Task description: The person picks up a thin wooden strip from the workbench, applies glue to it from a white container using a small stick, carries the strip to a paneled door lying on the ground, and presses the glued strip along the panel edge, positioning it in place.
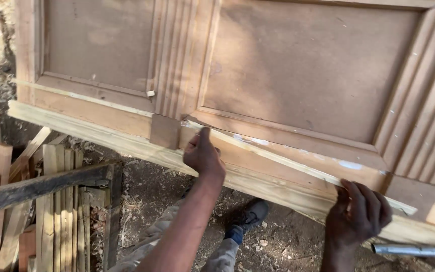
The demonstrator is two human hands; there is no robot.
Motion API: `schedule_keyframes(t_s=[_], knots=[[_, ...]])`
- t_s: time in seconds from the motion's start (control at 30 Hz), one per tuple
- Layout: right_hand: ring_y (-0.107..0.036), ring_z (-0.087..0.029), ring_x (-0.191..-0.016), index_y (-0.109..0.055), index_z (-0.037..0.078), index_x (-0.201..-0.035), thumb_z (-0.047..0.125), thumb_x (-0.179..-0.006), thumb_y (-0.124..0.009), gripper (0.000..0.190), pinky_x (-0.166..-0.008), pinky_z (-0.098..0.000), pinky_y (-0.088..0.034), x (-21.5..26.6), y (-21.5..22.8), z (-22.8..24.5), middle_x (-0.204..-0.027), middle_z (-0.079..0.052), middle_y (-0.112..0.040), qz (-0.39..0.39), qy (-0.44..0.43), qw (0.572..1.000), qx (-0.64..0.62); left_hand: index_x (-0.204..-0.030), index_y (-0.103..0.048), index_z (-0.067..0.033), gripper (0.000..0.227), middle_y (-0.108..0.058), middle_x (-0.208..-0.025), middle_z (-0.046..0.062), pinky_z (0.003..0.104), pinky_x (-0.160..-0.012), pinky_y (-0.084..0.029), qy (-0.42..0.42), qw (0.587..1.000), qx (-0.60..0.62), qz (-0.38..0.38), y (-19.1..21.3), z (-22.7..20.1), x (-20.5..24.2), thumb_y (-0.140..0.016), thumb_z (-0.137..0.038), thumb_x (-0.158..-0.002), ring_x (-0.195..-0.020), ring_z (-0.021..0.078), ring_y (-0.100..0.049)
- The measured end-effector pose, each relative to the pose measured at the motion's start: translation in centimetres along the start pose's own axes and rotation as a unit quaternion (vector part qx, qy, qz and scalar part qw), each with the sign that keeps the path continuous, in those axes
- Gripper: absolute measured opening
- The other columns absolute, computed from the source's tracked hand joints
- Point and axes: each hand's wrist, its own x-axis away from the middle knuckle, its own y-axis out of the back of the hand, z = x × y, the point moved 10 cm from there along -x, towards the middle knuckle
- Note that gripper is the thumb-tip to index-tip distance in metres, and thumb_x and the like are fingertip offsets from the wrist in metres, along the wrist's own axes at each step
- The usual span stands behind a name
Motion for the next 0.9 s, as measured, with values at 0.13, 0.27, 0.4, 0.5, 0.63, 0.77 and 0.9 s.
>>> schedule_keyframes(t_s=[0.13,0.27,0.4,0.5,0.63,0.77,0.9], knots=[[-0.067,-0.037,-0.103,-0.083,0.0,-0.108,0.011,-0.115,-0.08,0.013,-0.105,-0.0446,-0.045,-0.4,-0.8,0.1,-0.109,-0.017,-0.078,0.021,0.022,0.999,-0.016,-0.073,-0.063,-0.0097,0.023,-0.051,-0.056,-0.001,0.031,-0.037,-0.017,0.026,0.999,-0.008,-0.032,1.4,2.6,-1.3,-0.083,-0.001,-0.08,-0.04,0.0083,-0.028],[-0.062,-0.038,-0.115,-0.085,-0.004,-0.115,-0.008,-0.114,-0.095,0.011,-0.106,-0.0442,-0.051,-0.5,-1.9,1.2,-0.118,-0.019,-0.076,0.022,0.041,0.999,-0.004,-0.078,-0.072,-0.003,0.015,-0.052,-0.062,-0.001,0.034,-0.04,-0.02,0.007,0.999,-0.001,-0.047,1.5,3.6,-4.0,-0.085,-0.009,-0.072,-0.046,0.0118,-0.031],[-0.059,-0.037,-0.115,-0.086,-0.003,-0.114,0.002,-0.115,-0.088,0.005,-0.104,-0.0452,-0.052,-0.7,-3.1,2.4,-0.116,-0.016,-0.074,0.006,0.044,0.999,-0.004,-0.078,-0.07,-0.0025,0.016,-0.04,-0.058,-0.003,0.034,-0.039,-0.016,0.015,0.999,0.014,-0.033,0.5,2.6,-4.8,-0.084,-0.009,-0.075,-0.043,0.0115,-0.025],[-0.057,-0.038,-0.115,-0.086,-0.002,-0.114,0.008,-0.117,-0.081,0.011,-0.101,-0.046,-0.053,-0.9,-3.9,2.7,-0.116,-0.016,-0.073,-0.005,0.042,0.999,-0.001,-0.075,-0.069,-0.0034,0.017,-0.041,-0.056,-0.003,0.033,-0.038,-0.018,0.023,0.998,0.001,-0.058,0.9,2.9,-5.4,-0.085,-0.01,-0.073,-0.042,0.0123,-0.027],[-0.061,-0.04,-0.115,-0.086,-0.002,-0.111,0.011,-0.12,-0.072,0.02,-0.102,-0.0477,-0.051,-0.7,-5.0,2.6,-0.114,-0.019,-0.074,-0.004,0.038,0.999,0.0,-0.075,-0.071,-0.0043,0.015,-0.045,-0.058,-0.003,0.033,-0.038,-0.02,0.011,0.998,-0.011,-0.054,1.0,3.5,-6.9,-0.084,-0.012,-0.074,-0.043,0.0111,-0.029],[-0.065,-0.04,-0.107,-0.085,-0.003,-0.109,0.007,-0.119,-0.071,0.019,-0.099,-0.0471,-0.05,-1.5,-5.6,3.5,-0.111,-0.021,-0.077,-0.007,0.052,0.998,-0.019,-0.076,-0.069,-0.0056,0.016,-0.056,-0.061,0.001,0.031,-0.035,-0.022,-0.002,0.999,-0.028,-0.044,0.8,2.0,-6.5,-0.085,-0.006,-0.078,-0.04,0.0093,-0.032],[-0.064,-0.039,-0.106,-0.082,0.001,-0.107,0.004,-0.109,-0.075,0.008,-0.098,-0.0484,-0.051,-0.9,-5.9,1.8,-0.11,-0.018,-0.075,-0.004,0.033,0.999,-0.032,-0.073,-0.061,-0.0143,0.026,-0.051,-0.053,0.0,0.031,-0.035,-0.026,-0.025,0.998,-0.043,-0.041,0.6,2.8,-7.6,-0.086,-0.012,-0.078,-0.039,0.0096,-0.038]])
